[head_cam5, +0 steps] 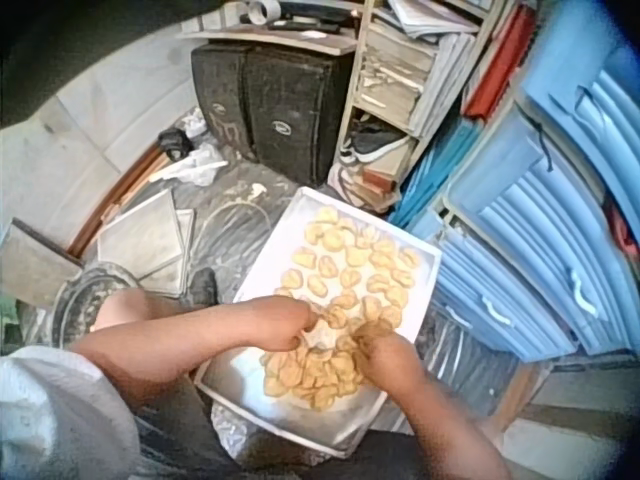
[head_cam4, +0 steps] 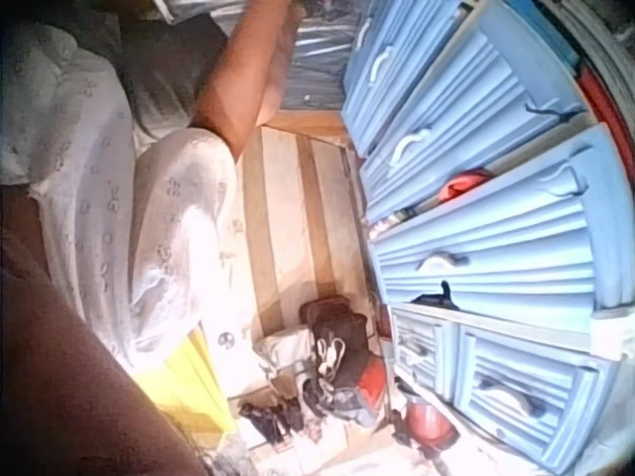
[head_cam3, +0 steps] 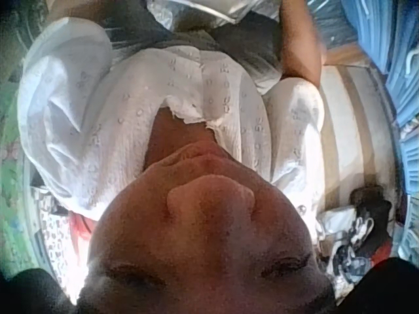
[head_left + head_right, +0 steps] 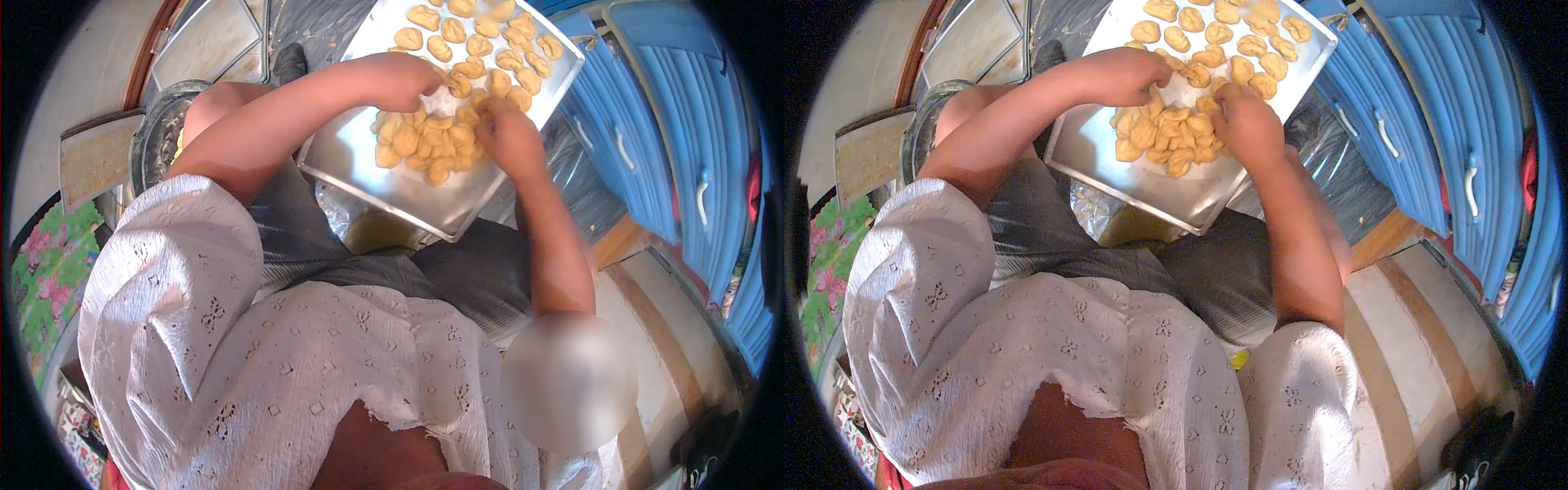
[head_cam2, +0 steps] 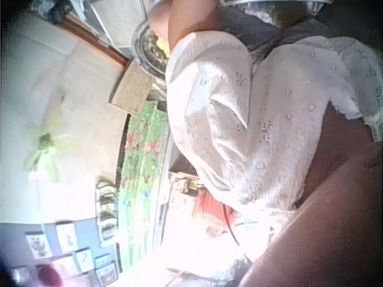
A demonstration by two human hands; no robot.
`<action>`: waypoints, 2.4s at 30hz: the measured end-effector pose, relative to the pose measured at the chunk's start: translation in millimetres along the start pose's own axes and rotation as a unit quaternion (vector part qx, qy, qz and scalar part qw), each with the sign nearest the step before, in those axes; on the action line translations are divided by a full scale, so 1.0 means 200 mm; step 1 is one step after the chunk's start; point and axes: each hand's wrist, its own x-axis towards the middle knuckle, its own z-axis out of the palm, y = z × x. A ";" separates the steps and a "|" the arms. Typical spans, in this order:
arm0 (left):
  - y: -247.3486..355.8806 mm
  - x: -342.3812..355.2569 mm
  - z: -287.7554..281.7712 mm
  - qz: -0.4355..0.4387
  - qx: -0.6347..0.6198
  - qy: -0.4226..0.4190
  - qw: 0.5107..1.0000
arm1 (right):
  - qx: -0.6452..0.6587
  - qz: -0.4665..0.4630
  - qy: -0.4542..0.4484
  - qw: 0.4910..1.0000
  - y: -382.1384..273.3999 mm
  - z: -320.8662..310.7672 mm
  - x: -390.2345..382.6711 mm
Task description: Shaping portions of dough and placing them onto a baking tray.
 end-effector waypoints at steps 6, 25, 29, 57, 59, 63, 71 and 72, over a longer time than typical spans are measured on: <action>-0.06 -0.09 0.11 -0.046 -0.019 -0.059 0.997 | -0.053 -0.048 -0.105 0.992 0.00 0.06 0.00; -0.24 -0.23 0.00 -0.156 -0.292 0.031 0.943 | 0.010 -0.156 0.023 0.987 -0.26 0.26 0.22; -0.21 -0.27 0.00 -0.171 -0.389 -0.004 0.905 | 0.144 -0.100 -0.018 0.984 -0.38 0.20 0.17; -0.17 -0.23 0.26 -0.063 0.036 0.231 0.970 | 0.026 -0.053 0.117 0.991 -0.26 0.29 -0.07; -0.14 -0.21 0.24 -0.100 0.045 0.245 0.963 | 0.025 -0.019 0.065 0.997 -0.27 0.33 -0.08; -0.12 -0.19 0.24 -0.106 0.073 0.275 0.953 | 0.110 -0.012 0.037 0.993 -0.27 0.32 -0.05; -0.09 -0.12 0.27 -0.018 0.171 0.283 0.943 | 0.323 0.057 0.085 0.941 -0.05 0.19 -0.06; -0.09 -0.10 0.27 -0.018 0.169 0.283 0.944 | 0.291 0.080 0.101 0.948 -0.04 0.16 -0.07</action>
